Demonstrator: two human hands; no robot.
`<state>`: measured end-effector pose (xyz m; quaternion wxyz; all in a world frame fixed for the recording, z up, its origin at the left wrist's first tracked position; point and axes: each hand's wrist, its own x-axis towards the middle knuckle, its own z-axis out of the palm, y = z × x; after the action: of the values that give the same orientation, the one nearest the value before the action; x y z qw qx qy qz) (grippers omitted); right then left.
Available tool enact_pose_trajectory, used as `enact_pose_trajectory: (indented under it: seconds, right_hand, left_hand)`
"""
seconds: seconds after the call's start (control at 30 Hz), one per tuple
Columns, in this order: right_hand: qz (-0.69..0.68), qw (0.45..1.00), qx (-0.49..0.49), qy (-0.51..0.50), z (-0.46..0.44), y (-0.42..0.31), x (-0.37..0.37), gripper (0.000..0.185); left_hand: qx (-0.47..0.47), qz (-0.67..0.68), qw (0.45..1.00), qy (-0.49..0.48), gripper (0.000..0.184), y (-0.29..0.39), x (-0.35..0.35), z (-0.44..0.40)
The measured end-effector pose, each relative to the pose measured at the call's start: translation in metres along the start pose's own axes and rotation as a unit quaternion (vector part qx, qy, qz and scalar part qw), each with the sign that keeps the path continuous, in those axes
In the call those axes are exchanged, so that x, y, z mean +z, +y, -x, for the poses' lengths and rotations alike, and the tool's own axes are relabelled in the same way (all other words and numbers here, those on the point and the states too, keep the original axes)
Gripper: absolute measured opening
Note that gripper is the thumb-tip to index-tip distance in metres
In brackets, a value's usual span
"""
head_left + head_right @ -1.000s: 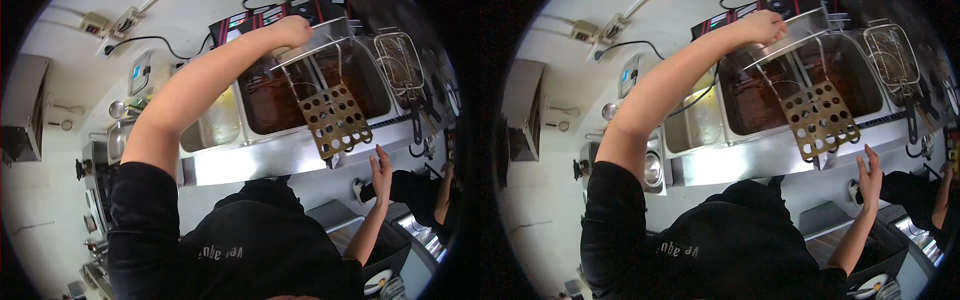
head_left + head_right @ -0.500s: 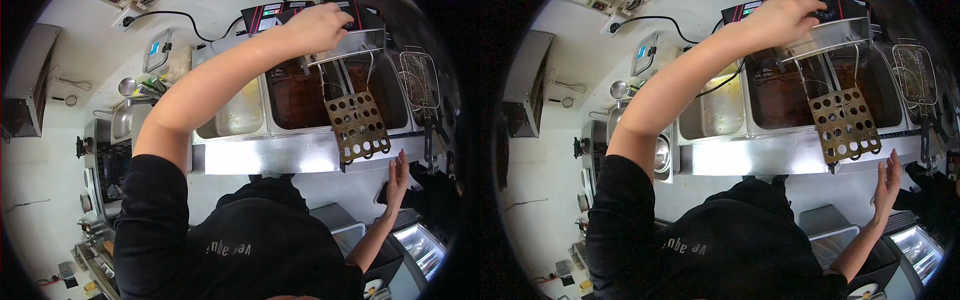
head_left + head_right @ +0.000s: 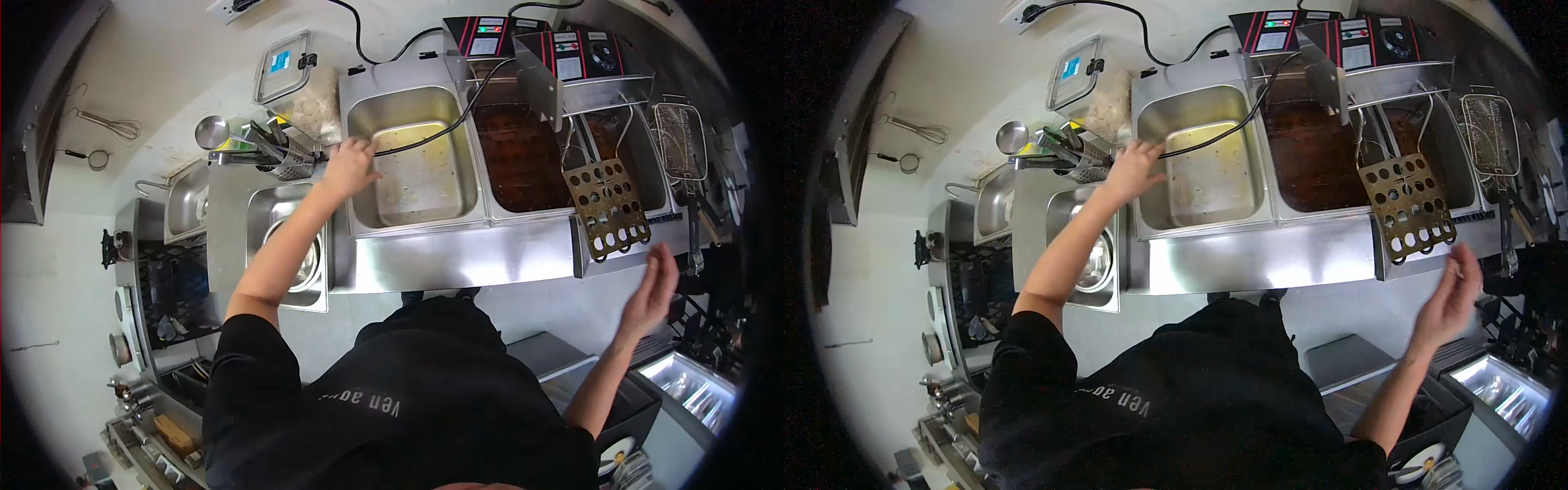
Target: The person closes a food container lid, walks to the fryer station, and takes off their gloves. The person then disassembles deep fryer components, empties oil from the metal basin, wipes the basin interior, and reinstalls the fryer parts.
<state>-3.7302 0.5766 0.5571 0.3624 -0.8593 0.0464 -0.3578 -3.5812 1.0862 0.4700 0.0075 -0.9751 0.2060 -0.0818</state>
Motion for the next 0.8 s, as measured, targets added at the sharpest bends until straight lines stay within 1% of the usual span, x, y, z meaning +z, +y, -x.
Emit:
enact_pose_trajectory:
  seconds: [0.03,0.07,0.1,0.13,0.17,0.2,0.23,0.27,0.3,0.33,0.37,0.4,0.47,0.5,0.57,0.6,0.67,0.7,0.77,0.8]
  right_hand:
    - [-0.01,1.0,0.005,-0.025,0.013,-0.019,0.018,0.024]
    - [0.016,0.996,-0.031,-0.076,0.026,-0.041,0.036,0.023]
    - [0.026,0.988,-0.042,-0.149,0.04,-0.063,0.059,0.023]
    - [0.03,0.973,-0.052,-0.224,0.059,-0.075,0.085,0.022]
    - [-0.04,0.963,-0.066,-0.258,0.079,-0.095,0.116,0.023]
    - [-0.061,0.943,-0.096,-0.314,0.092,-0.119,0.141,0.028]
    - [-0.062,0.917,-0.187,-0.345,0.099,-0.138,0.166,0.036]
    - [-0.024,0.895,-0.223,-0.385,0.106,-0.156,0.186,0.045]
    - [-0.016,0.879,-0.243,-0.41,0.118,-0.159,0.209,0.05]
    - [0.01,0.874,-0.274,-0.402,0.128,-0.161,0.23,0.048]
    - [0.036,0.867,-0.305,-0.392,0.135,-0.161,0.246,0.046]
    - [0.04,0.869,-0.305,-0.388,0.139,-0.16,0.254,0.046]
    - [0.126,0.809,-0.239,-0.523,0.14,-0.158,0.267,0.037]
    - [0.13,0.809,-0.242,-0.52,0.14,-0.154,0.272,0.037]
    - [0.109,0.816,-0.246,-0.512,0.138,-0.144,0.275,0.03]
    - [0.111,0.813,-0.252,-0.513,0.137,-0.144,0.274,0.03]
    - [0.064,0.848,-0.249,-0.463,0.131,-0.144,0.272,0.029]
    - [0.062,0.847,-0.255,-0.463,0.125,-0.143,0.272,0.029]
    - [0.132,0.79,-0.193,-0.567,0.117,-0.138,0.27,0.031]
    - [0.129,0.79,-0.192,-0.567,0.117,-0.132,0.271,0.031]
  left_hand:
    - [0.003,0.006,1.0,0.006,0.038,-0.01,0.011,0.005]
    - [0.008,0.021,1.0,-0.006,0.033,-0.021,0.021,0.009]
    - [0.014,0.036,0.999,-0.018,0.028,-0.031,0.026,0.009]
    - [0.022,0.045,0.999,-0.012,0.028,-0.039,0.029,0.007]
    - [0.001,0.091,0.996,0.021,0.023,-0.046,0.029,0.004]
    - [-0.021,0.137,0.989,0.052,0.018,-0.051,0.029,0.001]
    - [-0.005,0.111,0.986,0.121,0.013,-0.056,0.021,-0.003]
    - [0.001,0.118,0.985,0.122,0.013,-0.057,0.017,-0.005]
    - [-0.03,0.112,0.981,0.159,0.013,-0.06,0.013,-0.008]
    - [-0.06,0.104,0.973,0.196,0.013,-0.064,0.01,-0.011]
    - [-0.05,0.109,0.973,0.2,0.014,-0.068,0.013,-0.013]
    - [-0.046,0.11,0.972,0.204,0.014,-0.069,0.012,-0.012]
    - [-0.024,0.127,0.973,0.191,0.014,-0.069,0.009,-0.013]
    - [-0.024,0.129,0.972,0.196,0.014,-0.07,0.009,-0.015]
    - [-0.055,0.131,0.97,0.196,0.015,-0.075,0.01,-0.018]
    - [-0.062,0.132,0.969,0.199,0.015,-0.077,0.008,-0.02]
    - [-0.096,0.124,0.96,0.233,0.015,-0.084,-0.001,-0.024]
    - [-0.1,0.121,0.959,0.237,0.015,-0.087,-0.003,-0.026]
    - [-0.136,0.13,0.95,0.249,0.017,-0.091,-0.005,-0.03]
    - [-0.135,0.128,0.951,0.247,0.017,-0.091,-0.005,-0.033]
